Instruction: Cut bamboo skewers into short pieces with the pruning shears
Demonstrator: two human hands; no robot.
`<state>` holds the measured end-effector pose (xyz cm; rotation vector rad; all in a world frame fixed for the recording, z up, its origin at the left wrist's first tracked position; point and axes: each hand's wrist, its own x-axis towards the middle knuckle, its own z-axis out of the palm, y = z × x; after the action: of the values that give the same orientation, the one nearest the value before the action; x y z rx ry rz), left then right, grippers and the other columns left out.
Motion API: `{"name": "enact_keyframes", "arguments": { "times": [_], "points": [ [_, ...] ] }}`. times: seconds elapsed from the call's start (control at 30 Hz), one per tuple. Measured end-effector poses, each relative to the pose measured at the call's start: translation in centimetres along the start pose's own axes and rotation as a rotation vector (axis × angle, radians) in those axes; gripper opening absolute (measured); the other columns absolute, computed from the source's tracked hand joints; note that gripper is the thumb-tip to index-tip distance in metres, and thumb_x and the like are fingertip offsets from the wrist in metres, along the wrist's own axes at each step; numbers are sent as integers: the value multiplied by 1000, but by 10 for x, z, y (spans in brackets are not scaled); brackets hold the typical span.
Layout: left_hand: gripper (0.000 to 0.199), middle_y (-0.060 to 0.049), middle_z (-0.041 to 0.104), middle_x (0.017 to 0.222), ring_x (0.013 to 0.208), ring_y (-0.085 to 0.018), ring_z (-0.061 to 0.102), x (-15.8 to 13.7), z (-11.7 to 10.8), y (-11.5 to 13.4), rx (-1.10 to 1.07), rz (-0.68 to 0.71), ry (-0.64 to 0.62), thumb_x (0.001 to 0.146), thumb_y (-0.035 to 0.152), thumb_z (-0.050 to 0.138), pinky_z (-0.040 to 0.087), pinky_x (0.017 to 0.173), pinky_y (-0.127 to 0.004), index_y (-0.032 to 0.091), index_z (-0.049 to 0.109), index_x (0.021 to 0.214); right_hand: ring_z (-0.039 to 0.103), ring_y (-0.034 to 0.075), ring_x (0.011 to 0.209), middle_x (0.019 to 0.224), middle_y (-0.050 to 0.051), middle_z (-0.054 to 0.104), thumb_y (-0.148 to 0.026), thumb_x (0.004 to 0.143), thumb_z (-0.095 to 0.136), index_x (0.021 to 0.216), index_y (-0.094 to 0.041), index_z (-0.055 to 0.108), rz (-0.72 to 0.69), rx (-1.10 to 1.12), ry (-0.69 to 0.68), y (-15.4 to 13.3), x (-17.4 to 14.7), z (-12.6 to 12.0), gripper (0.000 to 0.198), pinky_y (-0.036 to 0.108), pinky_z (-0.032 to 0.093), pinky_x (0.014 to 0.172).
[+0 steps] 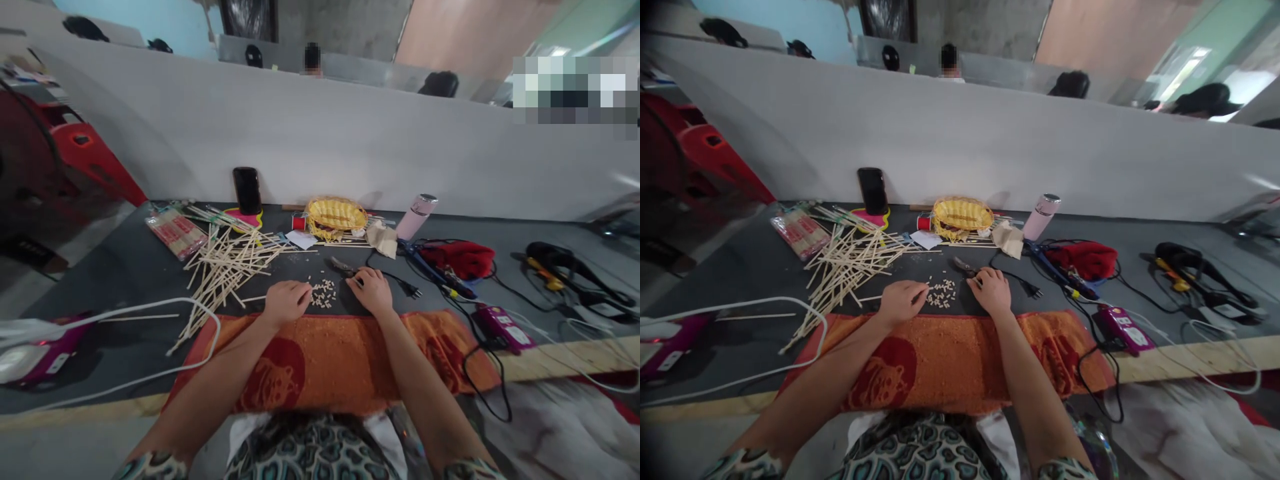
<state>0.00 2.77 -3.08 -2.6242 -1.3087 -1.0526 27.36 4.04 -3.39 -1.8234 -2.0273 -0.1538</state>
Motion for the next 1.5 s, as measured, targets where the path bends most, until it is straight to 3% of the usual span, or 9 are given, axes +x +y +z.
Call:
{"name": "enact_keyframes", "arguments": {
  "times": [0.57, 0.67, 0.73, 0.83, 0.97, 1.1, 1.23, 1.37, 1.5],
  "points": [
    [14, -3, 72, 80, 76, -17, 65, -2, 0, 3, -79, -30, -17, 87, 22, 53, 46, 74, -29, 22, 68, 88, 53, 27, 107, 117, 10, 62, -46, 86, 55, 80, -21, 63, 8, 132, -7, 8, 6, 5, 27, 44, 42, 88],
    [14, -3, 72, 80, 76, -16, 66, -1, -2, 5, -119, -46, 2, 86, 21, 55, 47, 75, -29, 21, 68, 90, 56, 25, 107, 118, 13, 60, -47, 87, 53, 82, -19, 62, 66, 367, 106, 9, 14, -10, 30, 42, 45, 89],
    [14, -4, 72, 80, 75, -16, 66, 1, -5, 5, -137, -56, 15, 86, 21, 55, 48, 74, -28, 20, 68, 91, 59, 25, 104, 117, 14, 61, -52, 86, 52, 86, -18, 62, 208, 612, 173, 6, 20, -24, 35, 36, 51, 76],
    [15, -4, 72, 80, 74, -16, 66, 10, -12, 7, -146, -69, 26, 87, 21, 55, 47, 73, -28, 19, 68, 92, 65, 20, 73, 91, 8, 69, -61, 86, 46, 99, -20, 59, 512, 1181, 8, -3, 27, -45, 45, 27, 48, 51],
    [16, -4, 71, 77, 70, -15, 63, 29, -29, 15, -162, -157, 1, 88, 24, 53, 45, 70, -27, 19, 68, 90, 64, 14, 69, 107, 4, 66, -41, 76, 70, 95, -24, 55, 517, 1553, -317, -20, 25, -53, 30, 25, 50, 54],
    [20, -2, 68, 74, 64, -12, 57, 50, -51, 25, -323, -380, -80, 90, 29, 52, 40, 63, -24, 19, 68, 87, 64, 18, 88, 125, 6, 56, -25, 78, 64, 86, -22, 53, 246, 1223, -229, -23, 15, -44, 14, 32, 54, 72],
    [21, -2, 65, 71, 59, -9, 50, 67, -63, 30, -800, -658, -44, 88, 35, 56, 37, 55, -21, 18, 67, 85, 49, 25, 120, 127, 11, 51, -8, 74, 52, 89, -21, 56, -102, 696, -19, -20, 4, -33, 21, 41, 43, 99],
    [22, -1, 61, 65, 49, -6, 40, 71, -56, 29, -1243, -852, -75, 83, 37, 62, 28, 46, -18, 15, 65, 83, 39, 28, 130, 144, 16, 33, -4, 70, 47, 106, -17, 53, -225, 459, -45, -25, -2, -29, 40, 46, 39, 103],
    [22, -1, 61, 63, 49, -5, 40, 64, -42, 24, -1249, -912, -38, 82, 36, 64, 28, 47, -17, 14, 65, 80, 25, 33, 138, 149, 22, 24, -3, 70, 46, 112, -12, 52, -346, 273, -126, -32, -5, -31, 44, 52, 34, 102]
  ]
}}
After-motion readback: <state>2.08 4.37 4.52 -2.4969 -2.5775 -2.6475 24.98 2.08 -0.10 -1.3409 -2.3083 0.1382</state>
